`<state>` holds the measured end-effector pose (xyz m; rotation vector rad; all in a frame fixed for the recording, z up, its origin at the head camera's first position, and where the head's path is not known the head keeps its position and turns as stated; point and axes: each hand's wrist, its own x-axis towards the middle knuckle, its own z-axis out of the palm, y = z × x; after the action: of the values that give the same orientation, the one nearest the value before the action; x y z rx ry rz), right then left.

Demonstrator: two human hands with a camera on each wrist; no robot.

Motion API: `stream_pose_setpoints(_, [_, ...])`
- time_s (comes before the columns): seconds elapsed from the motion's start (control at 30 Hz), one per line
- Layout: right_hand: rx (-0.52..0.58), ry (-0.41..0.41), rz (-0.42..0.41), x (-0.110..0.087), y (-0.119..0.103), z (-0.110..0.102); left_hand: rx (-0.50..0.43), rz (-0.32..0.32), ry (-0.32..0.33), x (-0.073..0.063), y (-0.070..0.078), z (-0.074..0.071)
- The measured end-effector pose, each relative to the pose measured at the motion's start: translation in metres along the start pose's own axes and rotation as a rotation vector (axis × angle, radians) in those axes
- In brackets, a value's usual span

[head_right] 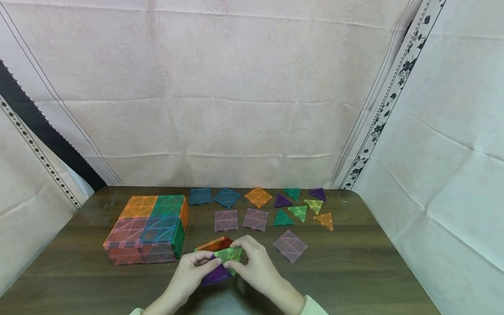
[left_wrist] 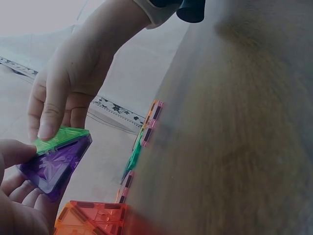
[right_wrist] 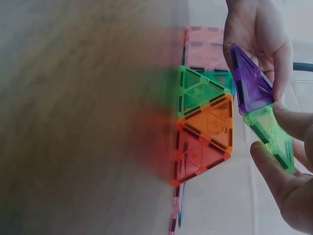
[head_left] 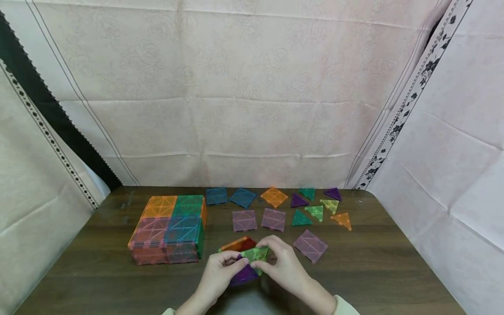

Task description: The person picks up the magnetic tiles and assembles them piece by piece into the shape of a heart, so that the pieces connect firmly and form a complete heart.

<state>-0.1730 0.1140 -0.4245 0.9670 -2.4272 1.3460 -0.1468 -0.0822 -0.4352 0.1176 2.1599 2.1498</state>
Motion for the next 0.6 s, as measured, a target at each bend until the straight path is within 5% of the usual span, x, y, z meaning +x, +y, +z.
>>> stream_pose_setpoints(0.37, [-0.040,-0.045,0.015,0.014,0.018,-0.037,-0.005,-0.010,0.069,0.002,0.002,0.001])
stream_pose_setpoints(0.6, [-0.072,0.018,0.252,0.027,0.062,-0.065,0.008,-0.019,0.093,0.003,0.000,0.001])
